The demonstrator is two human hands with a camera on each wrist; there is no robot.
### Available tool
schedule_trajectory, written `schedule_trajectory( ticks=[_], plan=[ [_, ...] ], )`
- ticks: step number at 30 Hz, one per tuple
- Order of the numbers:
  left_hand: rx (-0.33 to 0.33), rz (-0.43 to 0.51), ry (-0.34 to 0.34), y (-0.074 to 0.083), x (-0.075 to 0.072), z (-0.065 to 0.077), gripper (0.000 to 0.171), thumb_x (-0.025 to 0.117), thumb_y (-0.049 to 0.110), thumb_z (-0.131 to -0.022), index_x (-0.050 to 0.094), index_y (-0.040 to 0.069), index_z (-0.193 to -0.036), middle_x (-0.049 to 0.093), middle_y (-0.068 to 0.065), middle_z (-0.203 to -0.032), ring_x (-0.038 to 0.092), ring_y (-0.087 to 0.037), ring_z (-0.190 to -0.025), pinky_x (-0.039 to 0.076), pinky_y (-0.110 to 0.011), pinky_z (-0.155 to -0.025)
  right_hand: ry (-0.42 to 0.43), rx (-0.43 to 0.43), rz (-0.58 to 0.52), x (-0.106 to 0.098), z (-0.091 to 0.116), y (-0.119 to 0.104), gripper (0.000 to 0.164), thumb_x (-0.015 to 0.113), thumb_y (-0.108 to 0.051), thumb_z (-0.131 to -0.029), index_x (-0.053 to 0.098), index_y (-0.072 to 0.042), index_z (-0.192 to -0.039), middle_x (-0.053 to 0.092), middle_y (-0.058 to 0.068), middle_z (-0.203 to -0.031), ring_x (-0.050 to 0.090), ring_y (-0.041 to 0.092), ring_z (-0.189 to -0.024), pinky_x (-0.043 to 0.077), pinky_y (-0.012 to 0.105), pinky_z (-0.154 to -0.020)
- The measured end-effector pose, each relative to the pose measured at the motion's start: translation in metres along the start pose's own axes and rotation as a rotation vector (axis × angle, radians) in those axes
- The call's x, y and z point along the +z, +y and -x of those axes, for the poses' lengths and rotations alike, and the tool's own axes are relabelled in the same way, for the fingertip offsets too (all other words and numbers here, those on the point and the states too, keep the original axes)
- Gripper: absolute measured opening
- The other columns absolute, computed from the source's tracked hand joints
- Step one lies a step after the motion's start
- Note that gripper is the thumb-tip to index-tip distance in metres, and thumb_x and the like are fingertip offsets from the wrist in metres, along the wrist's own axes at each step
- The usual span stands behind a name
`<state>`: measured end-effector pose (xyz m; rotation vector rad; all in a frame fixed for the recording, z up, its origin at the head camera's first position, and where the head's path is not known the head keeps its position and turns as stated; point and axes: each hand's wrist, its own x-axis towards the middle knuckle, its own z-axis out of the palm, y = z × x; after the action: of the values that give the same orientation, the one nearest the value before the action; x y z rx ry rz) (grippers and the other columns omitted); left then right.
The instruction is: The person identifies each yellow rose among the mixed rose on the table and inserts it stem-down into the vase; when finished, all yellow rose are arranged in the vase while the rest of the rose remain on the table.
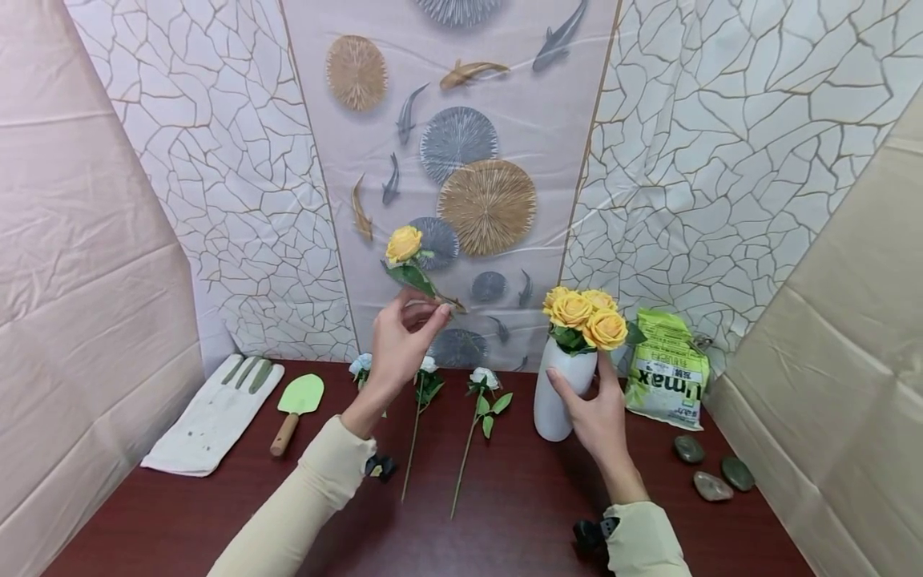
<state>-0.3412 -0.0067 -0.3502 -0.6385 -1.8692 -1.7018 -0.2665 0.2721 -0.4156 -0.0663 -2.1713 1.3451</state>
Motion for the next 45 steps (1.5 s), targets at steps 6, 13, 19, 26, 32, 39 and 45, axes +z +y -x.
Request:
schedule_trajectory(
  ticks=[6, 13, 19, 26, 32, 39, 45],
  plan=[
    [0.048, 0.042, 0.056, 0.015, 0.019, -0.015, 0.020, 0.076, 0.029, -0.091, 0.066, 0.016, -0.102, 0.079, 0.002, -0.091, 0.075, -0.009, -0.079, 0.061, -0.027, -0.071, 0.000, -0.020, -0.011, 0.000, -0.001, 0.002, 0.073, 0.078, -0.032, -0.089, 0.040, -0.033, -0.152, 0.059, 0.006, -0.139, 0.055, 0.000, -0.115, 0.047, 0.012, -0.085],
    [0.084, 0.175, 0.122, 0.055, 0.039, -0.017, 0.024, 0.076, 0.013, -0.090, 0.065, 0.004, -0.110, 0.077, -0.017, -0.095, 0.077, -0.027, -0.087, 0.062, -0.043, -0.077, 0.002, -0.033, -0.016, 0.000, -0.001, 0.003, 0.075, 0.078, -0.031, -0.089, 0.038, -0.035, -0.153, 0.060, 0.005, -0.138, 0.056, -0.002, -0.113, 0.048, 0.012, -0.085],
    [0.127, 0.263, 0.101, 0.065, 0.057, -0.017, 0.024, 0.074, 0.006, -0.091, 0.065, -0.001, -0.112, 0.076, -0.023, -0.096, 0.076, -0.034, -0.088, 0.061, -0.048, -0.080, -0.001, -0.022, -0.012, -0.001, -0.001, 0.002, 0.076, 0.077, -0.033, -0.089, 0.037, -0.035, -0.153, 0.060, 0.005, -0.138, 0.055, -0.001, -0.113, 0.048, 0.012, -0.086],
    [0.199, 0.162, 0.067, 0.045, 0.079, -0.016, 0.026, 0.074, 0.017, -0.092, 0.066, 0.007, -0.115, 0.078, -0.010, -0.094, 0.077, -0.019, -0.085, 0.062, -0.029, -0.077, 0.000, -0.017, -0.012, -0.001, 0.000, 0.000, 0.073, 0.077, -0.034, -0.089, 0.040, -0.030, -0.152, 0.059, 0.005, -0.139, 0.055, -0.001, -0.114, 0.048, 0.013, -0.086],
    [0.236, 0.066, 0.029, 0.036, 0.087, -0.009, 0.027, 0.073, 0.026, -0.094, 0.065, 0.016, -0.117, 0.079, -0.002, -0.095, 0.076, -0.008, -0.085, 0.060, -0.021, -0.074, -0.003, -0.019, -0.004, -0.001, -0.001, 0.000, 0.074, 0.077, -0.033, -0.089, 0.039, -0.030, -0.153, 0.059, 0.005, -0.139, 0.056, 0.002, -0.114, 0.048, 0.013, -0.085],
    [0.197, -0.041, -0.024, 0.028, 0.092, 0.001, 0.034, 0.071, 0.031, -0.095, 0.062, 0.018, -0.125, 0.079, 0.003, -0.098, 0.074, 0.000, -0.087, 0.059, -0.018, -0.073, -0.017, -0.016, 0.000, -0.001, 0.000, -0.001, 0.076, 0.076, -0.034, -0.090, 0.036, -0.032, -0.154, 0.057, 0.006, -0.142, 0.056, 0.006, -0.117, 0.048, 0.012, -0.084],
    [0.142, -0.043, -0.068, 0.021, 0.101, 0.007, 0.025, 0.070, 0.032, -0.095, 0.070, 0.017, -0.115, 0.078, 0.001, -0.099, 0.075, -0.004, -0.085, 0.061, -0.025, -0.073, -0.010, -0.020, -0.011, -0.001, 0.000, 0.000, 0.076, 0.077, -0.034, -0.089, 0.036, -0.034, -0.154, 0.058, 0.005, -0.142, 0.057, 0.005, -0.117, 0.049, 0.013, -0.084]
  ],
)
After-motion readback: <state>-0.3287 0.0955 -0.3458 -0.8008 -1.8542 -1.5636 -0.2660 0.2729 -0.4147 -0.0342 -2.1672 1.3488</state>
